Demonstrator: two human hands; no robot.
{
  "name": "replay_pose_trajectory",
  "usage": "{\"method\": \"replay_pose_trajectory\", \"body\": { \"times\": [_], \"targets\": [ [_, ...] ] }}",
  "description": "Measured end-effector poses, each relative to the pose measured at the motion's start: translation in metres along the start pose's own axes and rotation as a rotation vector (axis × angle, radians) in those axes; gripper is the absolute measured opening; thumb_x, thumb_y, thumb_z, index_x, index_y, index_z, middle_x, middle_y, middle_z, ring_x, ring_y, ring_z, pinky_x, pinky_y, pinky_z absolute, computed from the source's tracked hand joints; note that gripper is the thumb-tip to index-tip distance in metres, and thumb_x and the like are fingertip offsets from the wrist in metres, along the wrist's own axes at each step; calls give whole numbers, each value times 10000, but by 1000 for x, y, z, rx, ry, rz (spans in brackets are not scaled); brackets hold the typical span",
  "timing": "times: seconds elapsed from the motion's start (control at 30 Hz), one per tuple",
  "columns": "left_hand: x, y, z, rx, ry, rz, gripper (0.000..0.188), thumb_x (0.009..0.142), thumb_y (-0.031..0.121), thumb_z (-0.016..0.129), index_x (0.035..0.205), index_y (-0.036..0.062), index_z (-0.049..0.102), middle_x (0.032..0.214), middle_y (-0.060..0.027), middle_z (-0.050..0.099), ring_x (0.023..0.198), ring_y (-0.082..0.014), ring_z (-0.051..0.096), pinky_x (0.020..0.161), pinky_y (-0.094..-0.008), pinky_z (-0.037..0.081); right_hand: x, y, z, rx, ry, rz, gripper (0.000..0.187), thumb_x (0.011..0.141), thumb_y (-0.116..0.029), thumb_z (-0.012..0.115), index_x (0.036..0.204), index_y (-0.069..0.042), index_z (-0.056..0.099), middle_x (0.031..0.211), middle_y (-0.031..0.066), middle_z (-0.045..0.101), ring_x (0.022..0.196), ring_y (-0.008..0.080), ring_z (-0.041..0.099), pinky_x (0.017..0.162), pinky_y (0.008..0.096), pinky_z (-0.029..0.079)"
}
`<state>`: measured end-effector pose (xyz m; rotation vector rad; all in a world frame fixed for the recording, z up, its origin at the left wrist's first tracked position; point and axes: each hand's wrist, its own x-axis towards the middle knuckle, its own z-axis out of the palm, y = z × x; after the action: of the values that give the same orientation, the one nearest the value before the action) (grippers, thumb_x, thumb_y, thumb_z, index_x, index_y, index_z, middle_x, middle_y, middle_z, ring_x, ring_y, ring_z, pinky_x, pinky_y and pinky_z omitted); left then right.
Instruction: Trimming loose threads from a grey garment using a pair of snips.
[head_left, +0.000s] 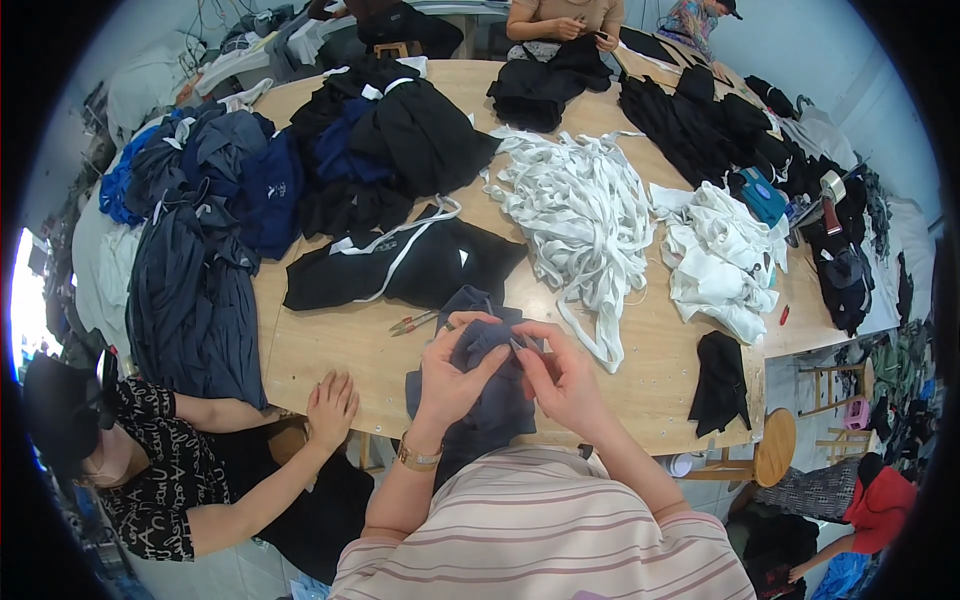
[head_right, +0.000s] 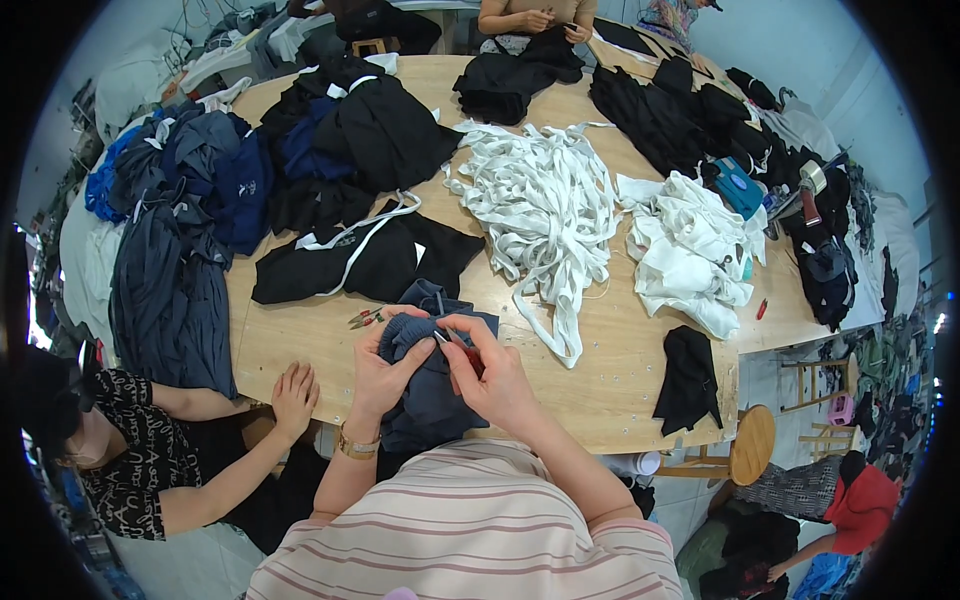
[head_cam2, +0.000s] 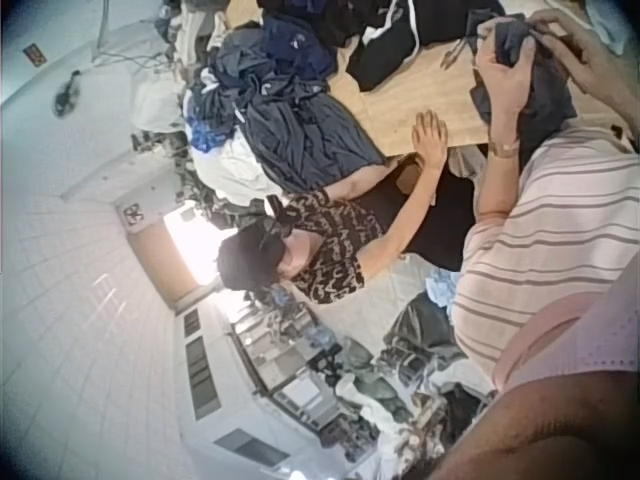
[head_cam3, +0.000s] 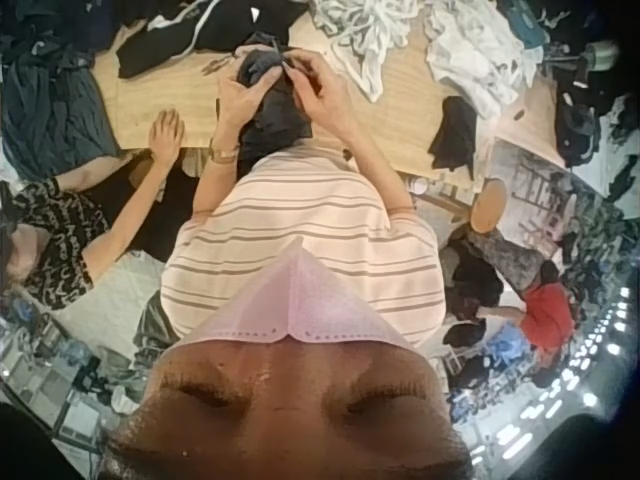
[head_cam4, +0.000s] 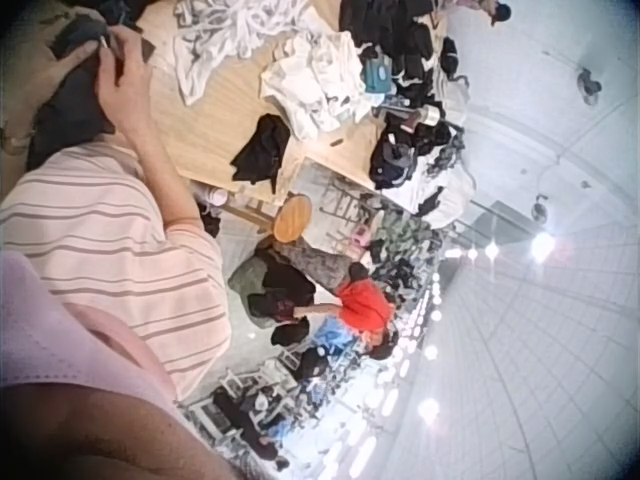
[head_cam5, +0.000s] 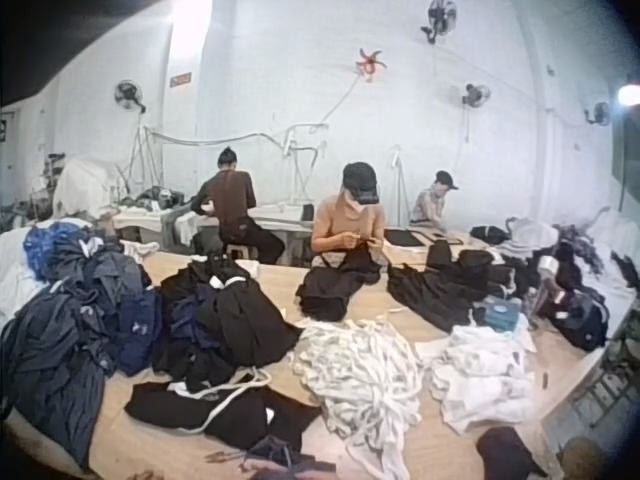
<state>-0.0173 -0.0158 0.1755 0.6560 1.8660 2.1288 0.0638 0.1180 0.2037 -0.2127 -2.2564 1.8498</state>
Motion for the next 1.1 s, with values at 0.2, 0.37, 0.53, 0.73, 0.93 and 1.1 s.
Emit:
{"method": "replay_pose_trajectory", "body": {
  "times": [0.2, 0.37, 0.53, 0.73, 0.93, 1.1],
  "targets": [
    [0, 2, 1, -5, -7, -2, 197, 736, 42, 690, 922, -3, 642, 969, -39, 577, 894, -131, 537, 802, -256, 425, 0, 0, 1, 26, 0, 34, 222, 885, -64, 527, 1106, -56, 508, 519, 4, 515, 446, 70, 502, 426, 202, 368],
    [-1, -2, 2, -85, -18, -28, 203, 739, 40, 696, 928, -1, 635, 966, -25, 577, 881, -108, 542, 796, -244, 428, -2, 12, 7, -50, 111, -126, 224, 868, -56, 550, 1091, -49, 526, 652, 79, 588, 511, 119, 579, 458, 240, 427],
    [-4, -6, 4, -219, -30, -56, 217, 742, 47, 703, 937, -5, 624, 964, -1, 571, 865, -86, 547, 790, -230, 431, -2, 14, 7, -301, 175, -353, 251, 828, -28, 587, 1074, -27, 537, 794, 121, 631, 546, 195, 617, 464, 268, 460],
    [-5, -7, 4, -256, -33, -81, 215, 752, 50, 701, 943, -8, 622, 961, 9, 563, 861, -76, 547, 784, -227, 436, 1, 20, 7, -514, 230, -557, 266, 821, 27, 576, 1081, -13, 535, 756, 86, 611, 500, 148, 581, 445, 253, 427],
    [-7, -9, 5, -309, -31, -143, 203, 763, 57, 694, 941, -9, 621, 943, 8, 573, 853, -74, 546, 780, -223, 432, -7, 12, 13, 121, 121, -132, 208, 909, -78, 500, 1116, -57, 485, 624, 39, 565, 424, 81, 485, 369, 213, 344],
    [-7, -10, 5, -338, -44, -170, 195, 767, 53, 689, 938, -10, 620, 930, 9, 578, 843, -74, 542, 780, -225, 430, -7, 4, 9, 515, -16, 184, 204, 952, -169, 438, 1139, -88, 435, 536, 29, 502, 353, 54, 368, 329, 191, 249]
  ]
}}
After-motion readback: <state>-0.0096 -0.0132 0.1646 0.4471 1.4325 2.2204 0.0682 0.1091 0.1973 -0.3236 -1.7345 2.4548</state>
